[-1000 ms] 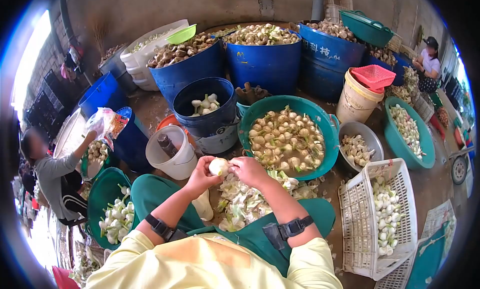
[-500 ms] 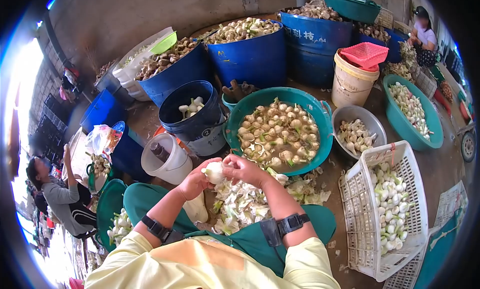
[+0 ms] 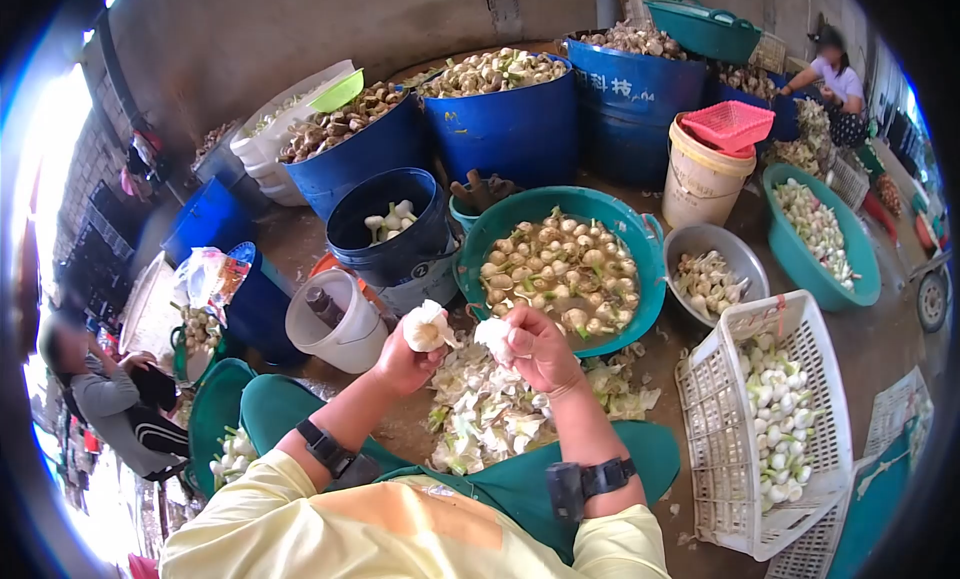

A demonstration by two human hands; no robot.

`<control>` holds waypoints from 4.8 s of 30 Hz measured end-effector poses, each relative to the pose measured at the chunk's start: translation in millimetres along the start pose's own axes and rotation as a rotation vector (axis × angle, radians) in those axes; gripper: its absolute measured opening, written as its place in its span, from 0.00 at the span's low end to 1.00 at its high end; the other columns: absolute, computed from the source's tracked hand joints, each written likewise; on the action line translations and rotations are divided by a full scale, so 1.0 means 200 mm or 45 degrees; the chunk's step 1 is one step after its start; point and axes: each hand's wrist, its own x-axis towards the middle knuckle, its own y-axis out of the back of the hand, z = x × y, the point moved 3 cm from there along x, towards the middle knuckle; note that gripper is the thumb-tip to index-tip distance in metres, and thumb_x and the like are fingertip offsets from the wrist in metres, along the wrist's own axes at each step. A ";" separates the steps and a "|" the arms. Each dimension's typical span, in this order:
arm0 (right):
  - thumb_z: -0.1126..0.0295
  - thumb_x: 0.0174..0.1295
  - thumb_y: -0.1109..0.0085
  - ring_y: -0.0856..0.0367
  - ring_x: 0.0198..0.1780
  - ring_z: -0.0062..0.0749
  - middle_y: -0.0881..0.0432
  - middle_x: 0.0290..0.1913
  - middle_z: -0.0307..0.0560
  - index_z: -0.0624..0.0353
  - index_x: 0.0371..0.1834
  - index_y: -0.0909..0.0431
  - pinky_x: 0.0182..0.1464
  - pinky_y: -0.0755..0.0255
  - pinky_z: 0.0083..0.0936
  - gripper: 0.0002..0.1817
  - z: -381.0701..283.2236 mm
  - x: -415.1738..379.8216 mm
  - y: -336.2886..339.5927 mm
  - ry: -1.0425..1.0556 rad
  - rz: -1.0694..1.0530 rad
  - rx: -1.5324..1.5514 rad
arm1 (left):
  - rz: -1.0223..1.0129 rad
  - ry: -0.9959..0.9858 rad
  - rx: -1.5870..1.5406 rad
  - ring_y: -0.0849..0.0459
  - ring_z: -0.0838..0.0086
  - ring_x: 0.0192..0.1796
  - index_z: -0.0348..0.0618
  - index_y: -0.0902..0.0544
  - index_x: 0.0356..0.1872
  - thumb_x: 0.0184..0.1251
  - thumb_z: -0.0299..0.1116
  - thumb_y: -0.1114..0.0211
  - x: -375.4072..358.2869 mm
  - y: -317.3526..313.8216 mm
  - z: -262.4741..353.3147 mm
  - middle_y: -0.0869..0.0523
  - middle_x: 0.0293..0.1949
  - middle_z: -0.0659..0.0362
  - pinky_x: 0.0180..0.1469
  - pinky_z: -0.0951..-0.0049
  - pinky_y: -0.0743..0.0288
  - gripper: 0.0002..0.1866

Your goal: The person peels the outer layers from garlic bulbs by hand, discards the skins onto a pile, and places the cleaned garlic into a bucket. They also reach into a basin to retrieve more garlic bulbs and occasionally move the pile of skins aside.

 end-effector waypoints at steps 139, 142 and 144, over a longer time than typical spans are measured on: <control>0.68 0.50 0.43 0.26 0.32 0.44 0.25 0.25 0.48 0.60 0.27 0.28 0.36 0.31 0.38 0.08 0.43 0.51 -0.02 0.059 -0.207 -2.090 | 0.474 0.233 0.002 0.20 0.67 0.38 0.40 0.23 0.37 0.63 0.50 0.52 0.23 0.52 0.10 0.19 0.35 0.54 0.41 0.66 0.25 0.21; 0.70 0.51 0.47 0.25 0.31 0.41 0.24 0.27 0.50 0.60 0.31 0.25 0.35 0.31 0.33 0.07 0.41 0.49 -0.04 -0.163 -0.280 -1.772 | 0.464 0.164 -0.121 0.20 0.67 0.40 0.40 0.25 0.39 0.63 0.50 0.51 0.29 0.57 0.09 0.19 0.36 0.55 0.42 0.66 0.25 0.21; 0.68 0.52 0.46 0.24 0.31 0.41 0.24 0.27 0.50 0.59 0.33 0.24 0.36 0.31 0.32 0.09 0.41 0.42 -0.10 -0.382 -0.353 -1.530 | 0.616 0.040 -0.260 0.20 0.63 0.39 0.41 0.28 0.43 0.63 0.50 0.50 0.32 0.63 0.11 0.19 0.35 0.55 0.44 0.62 0.25 0.21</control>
